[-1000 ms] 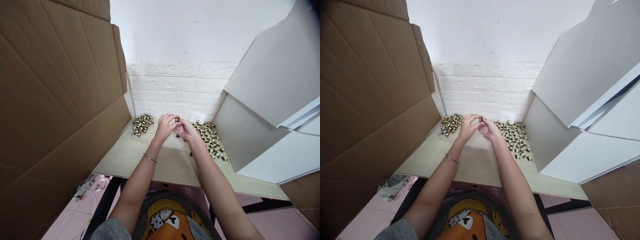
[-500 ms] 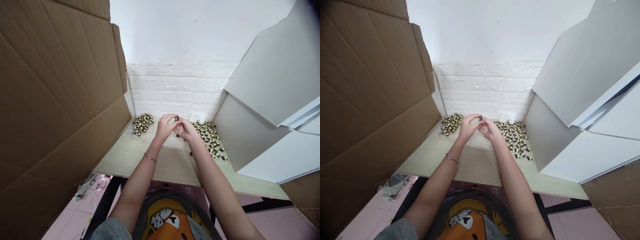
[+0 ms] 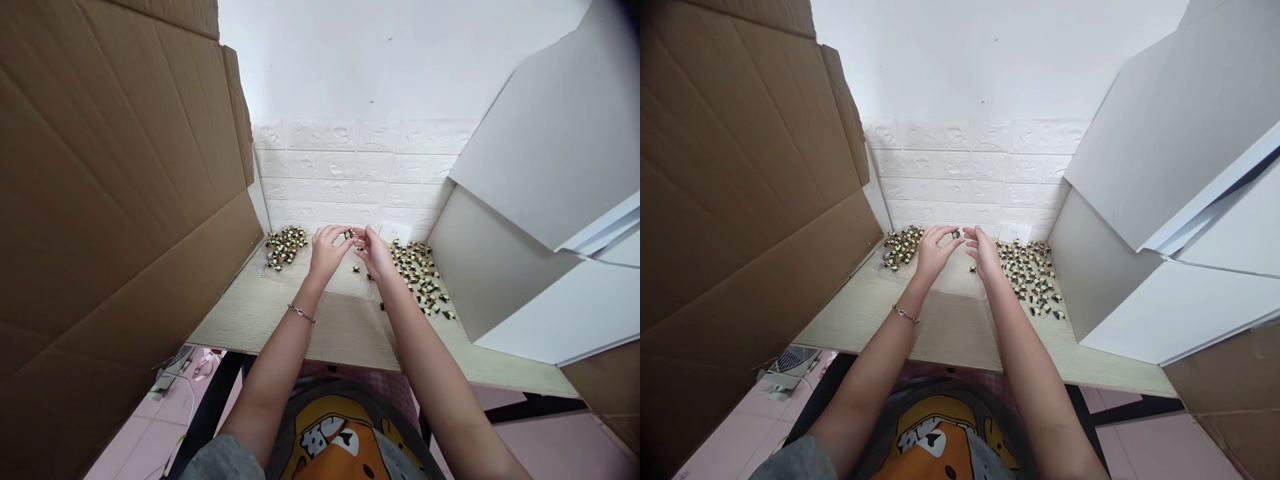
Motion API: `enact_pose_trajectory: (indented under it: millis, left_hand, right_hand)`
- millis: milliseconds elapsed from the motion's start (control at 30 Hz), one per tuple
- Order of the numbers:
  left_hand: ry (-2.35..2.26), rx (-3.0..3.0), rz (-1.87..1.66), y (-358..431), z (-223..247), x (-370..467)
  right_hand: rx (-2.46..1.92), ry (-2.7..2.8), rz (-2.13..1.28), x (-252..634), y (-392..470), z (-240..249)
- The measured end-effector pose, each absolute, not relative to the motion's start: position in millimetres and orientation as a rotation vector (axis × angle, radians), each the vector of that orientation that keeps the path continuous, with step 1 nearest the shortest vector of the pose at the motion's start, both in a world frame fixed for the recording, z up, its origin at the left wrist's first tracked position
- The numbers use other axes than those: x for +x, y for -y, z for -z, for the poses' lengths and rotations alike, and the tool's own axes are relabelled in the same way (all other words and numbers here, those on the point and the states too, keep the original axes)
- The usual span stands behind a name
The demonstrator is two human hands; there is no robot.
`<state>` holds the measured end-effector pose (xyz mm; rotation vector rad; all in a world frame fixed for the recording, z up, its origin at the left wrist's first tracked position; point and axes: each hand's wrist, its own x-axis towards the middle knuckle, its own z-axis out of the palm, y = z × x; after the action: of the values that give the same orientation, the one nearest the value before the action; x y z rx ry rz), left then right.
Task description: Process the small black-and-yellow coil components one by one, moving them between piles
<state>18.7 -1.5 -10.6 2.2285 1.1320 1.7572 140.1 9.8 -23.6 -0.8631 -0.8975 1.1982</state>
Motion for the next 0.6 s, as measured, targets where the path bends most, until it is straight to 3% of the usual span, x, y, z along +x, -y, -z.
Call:
enact_pose_trajectory:
  millis: [600]
  left_hand:
    - [-1.354,2.225,-1.688,1.5,14.0,19.2]
  right_hand:
    - [-0.837,1.028,-1.034,138.2,-4.6,19.0]
